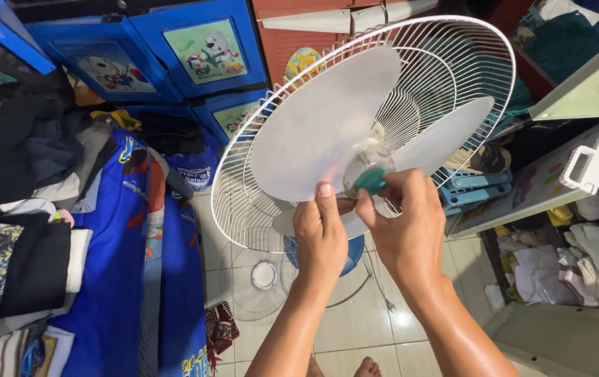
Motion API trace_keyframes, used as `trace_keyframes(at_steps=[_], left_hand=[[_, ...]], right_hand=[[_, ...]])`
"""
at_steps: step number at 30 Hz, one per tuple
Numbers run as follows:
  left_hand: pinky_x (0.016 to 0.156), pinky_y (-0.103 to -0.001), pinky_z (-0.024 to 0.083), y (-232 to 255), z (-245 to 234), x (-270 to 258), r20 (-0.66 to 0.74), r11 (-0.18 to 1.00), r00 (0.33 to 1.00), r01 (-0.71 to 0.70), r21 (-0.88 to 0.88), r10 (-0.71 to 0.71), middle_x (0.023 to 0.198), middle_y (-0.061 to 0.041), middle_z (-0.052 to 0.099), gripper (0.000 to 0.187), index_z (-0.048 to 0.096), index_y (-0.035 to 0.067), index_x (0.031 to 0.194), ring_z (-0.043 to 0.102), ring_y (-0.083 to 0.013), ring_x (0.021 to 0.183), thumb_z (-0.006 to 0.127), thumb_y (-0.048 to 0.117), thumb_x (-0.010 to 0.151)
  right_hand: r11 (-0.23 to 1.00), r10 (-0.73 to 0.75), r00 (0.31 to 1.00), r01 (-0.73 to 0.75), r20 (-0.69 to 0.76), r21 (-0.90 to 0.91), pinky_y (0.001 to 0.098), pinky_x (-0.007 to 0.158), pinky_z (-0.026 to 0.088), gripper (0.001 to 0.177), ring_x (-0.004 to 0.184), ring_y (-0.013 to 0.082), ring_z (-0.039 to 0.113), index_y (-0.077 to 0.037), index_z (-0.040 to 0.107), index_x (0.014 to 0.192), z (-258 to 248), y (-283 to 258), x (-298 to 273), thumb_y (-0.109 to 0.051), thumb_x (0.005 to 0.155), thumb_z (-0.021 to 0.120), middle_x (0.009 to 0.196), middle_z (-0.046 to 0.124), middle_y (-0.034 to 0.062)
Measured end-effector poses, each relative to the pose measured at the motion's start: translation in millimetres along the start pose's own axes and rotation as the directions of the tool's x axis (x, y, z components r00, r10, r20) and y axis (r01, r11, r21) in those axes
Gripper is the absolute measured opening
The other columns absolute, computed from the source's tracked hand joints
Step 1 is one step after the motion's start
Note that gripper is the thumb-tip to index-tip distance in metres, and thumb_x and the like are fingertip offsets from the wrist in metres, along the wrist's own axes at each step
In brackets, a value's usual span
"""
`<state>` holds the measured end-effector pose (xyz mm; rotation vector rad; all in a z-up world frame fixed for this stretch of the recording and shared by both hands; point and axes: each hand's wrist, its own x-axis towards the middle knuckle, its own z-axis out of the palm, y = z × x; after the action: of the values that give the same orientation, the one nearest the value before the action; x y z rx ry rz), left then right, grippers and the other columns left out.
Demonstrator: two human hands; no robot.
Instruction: The person disassembles a standing electric fan by removing the front grille, the fan blades, and the rear grille. They then reassemble the fan by reattaching the rear grille, the blades, and the front grille, securing each component in place.
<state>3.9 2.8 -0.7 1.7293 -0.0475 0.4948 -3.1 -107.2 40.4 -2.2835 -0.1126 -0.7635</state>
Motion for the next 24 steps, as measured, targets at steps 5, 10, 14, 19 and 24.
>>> trace_keyframes(at_steps=[5,10,14,19,24], left_hand=[[0.077,-0.034,0.062,1.1,2.0,1.6,0.036,0.984,0.992,0.124,-0.129,-0.120,0.100,-0.016,0.076,0.052,0.065,-0.003,0.129,0.077,-0.0235,0.085,0.035,0.036,0.110],[0.081,-0.035,0.061,-1.7,0.3,-0.2,0.029,0.986,0.993,0.114,-0.121,-0.111,0.097,-0.016,0.078,0.051,0.066,-0.003,0.129,0.078,-0.0237,0.086,0.036,0.035,0.112],[0.081,-0.035,0.060,-3.0,-1.8,1.0,0.051,0.977,0.987,0.160,-0.143,-0.154,0.091,-0.016,0.079,0.052,0.065,-0.001,0.130,0.079,-0.0229,0.084,0.036,0.036,0.111],[0.079,-0.034,0.060,-1.5,-3.4,1.0,0.062,0.975,0.984,0.172,-0.144,-0.165,0.097,-0.015,0.076,0.048,0.065,-0.001,0.131,0.077,-0.0223,0.087,0.039,0.034,0.111],[0.074,-0.032,0.060,-4.4,-10.6,-14.0,0.025,0.964,0.993,0.114,-0.240,-0.111,0.126,-0.018,0.062,0.044,0.049,-0.001,0.144,0.072,-0.0233,0.095,0.052,0.020,0.106]], right_hand=[[0.927,0.340,0.936,-0.351,0.094,0.136,0.0325,0.063,0.055,0.035,0.069,0.0174,0.068,-0.001,0.053,0.103,3.9,-4.6,1.8,-0.017,0.088,0.081,0.079,0.069,0.0090],[0.993,0.114,0.993,-0.114,0.031,0.010,0.0338,0.065,0.054,0.033,0.074,0.0208,0.066,0.000,0.057,0.099,7.0,-0.8,0.4,-0.012,0.086,0.084,0.084,0.067,0.0138],[0.999,-0.003,1.000,0.004,0.022,-0.054,0.0346,0.067,0.054,0.032,0.076,0.0223,0.067,-0.001,0.060,0.101,8.3,3.2,1.3,-0.011,0.084,0.085,0.087,0.066,0.0152],[0.996,0.058,0.998,-0.060,0.025,0.065,0.0310,0.072,0.054,0.038,0.079,0.0164,0.065,0.001,0.056,0.111,9.3,13.5,-6.3,-0.012,0.090,0.084,0.090,0.066,0.0098],[0.902,0.120,0.992,-0.122,0.031,0.414,0.0228,0.084,0.050,0.043,0.091,0.0078,0.060,-0.001,0.040,0.129,16.2,36.3,-43.3,-0.010,0.104,0.074,0.105,0.064,0.0027]])
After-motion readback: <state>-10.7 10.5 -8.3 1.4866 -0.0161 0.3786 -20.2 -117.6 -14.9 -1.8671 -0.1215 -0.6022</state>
